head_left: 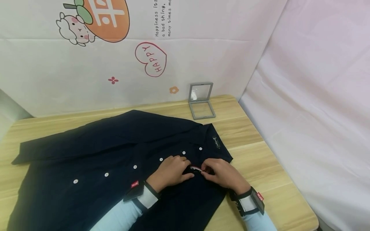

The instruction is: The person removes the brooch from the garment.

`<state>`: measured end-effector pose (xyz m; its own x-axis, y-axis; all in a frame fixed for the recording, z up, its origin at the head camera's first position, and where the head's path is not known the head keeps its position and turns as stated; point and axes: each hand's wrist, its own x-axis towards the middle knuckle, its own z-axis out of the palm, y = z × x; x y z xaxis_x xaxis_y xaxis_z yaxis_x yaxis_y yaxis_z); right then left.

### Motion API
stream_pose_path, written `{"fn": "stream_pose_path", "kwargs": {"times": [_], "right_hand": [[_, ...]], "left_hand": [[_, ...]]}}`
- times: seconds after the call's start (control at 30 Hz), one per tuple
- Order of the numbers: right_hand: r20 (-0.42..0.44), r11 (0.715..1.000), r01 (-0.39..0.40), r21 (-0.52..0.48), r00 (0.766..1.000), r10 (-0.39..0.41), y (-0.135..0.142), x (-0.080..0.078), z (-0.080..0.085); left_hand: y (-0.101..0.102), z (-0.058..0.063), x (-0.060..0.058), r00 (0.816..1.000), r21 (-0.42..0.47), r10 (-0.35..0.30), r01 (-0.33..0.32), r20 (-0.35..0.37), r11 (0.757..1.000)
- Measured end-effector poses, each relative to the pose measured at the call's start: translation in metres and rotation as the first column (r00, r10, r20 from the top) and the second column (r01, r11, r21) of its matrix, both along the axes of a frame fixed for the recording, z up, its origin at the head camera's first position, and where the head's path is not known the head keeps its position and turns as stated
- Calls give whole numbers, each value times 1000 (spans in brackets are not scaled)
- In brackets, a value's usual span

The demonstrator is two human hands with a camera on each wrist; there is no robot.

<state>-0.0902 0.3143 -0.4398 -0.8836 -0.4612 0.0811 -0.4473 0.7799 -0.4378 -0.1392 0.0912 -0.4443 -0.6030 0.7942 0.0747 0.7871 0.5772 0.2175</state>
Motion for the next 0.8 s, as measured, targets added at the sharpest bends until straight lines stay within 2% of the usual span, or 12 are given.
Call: {"fn": "stream_pose_path", "kwargs": {"times": [0.8], "right_hand": [[-12, 1000, 13, 21, 1000, -13, 1, 1, 1]], "left_hand": [[-1, -1, -1, 1000, 17, -5, 4, 10, 1000]]}}
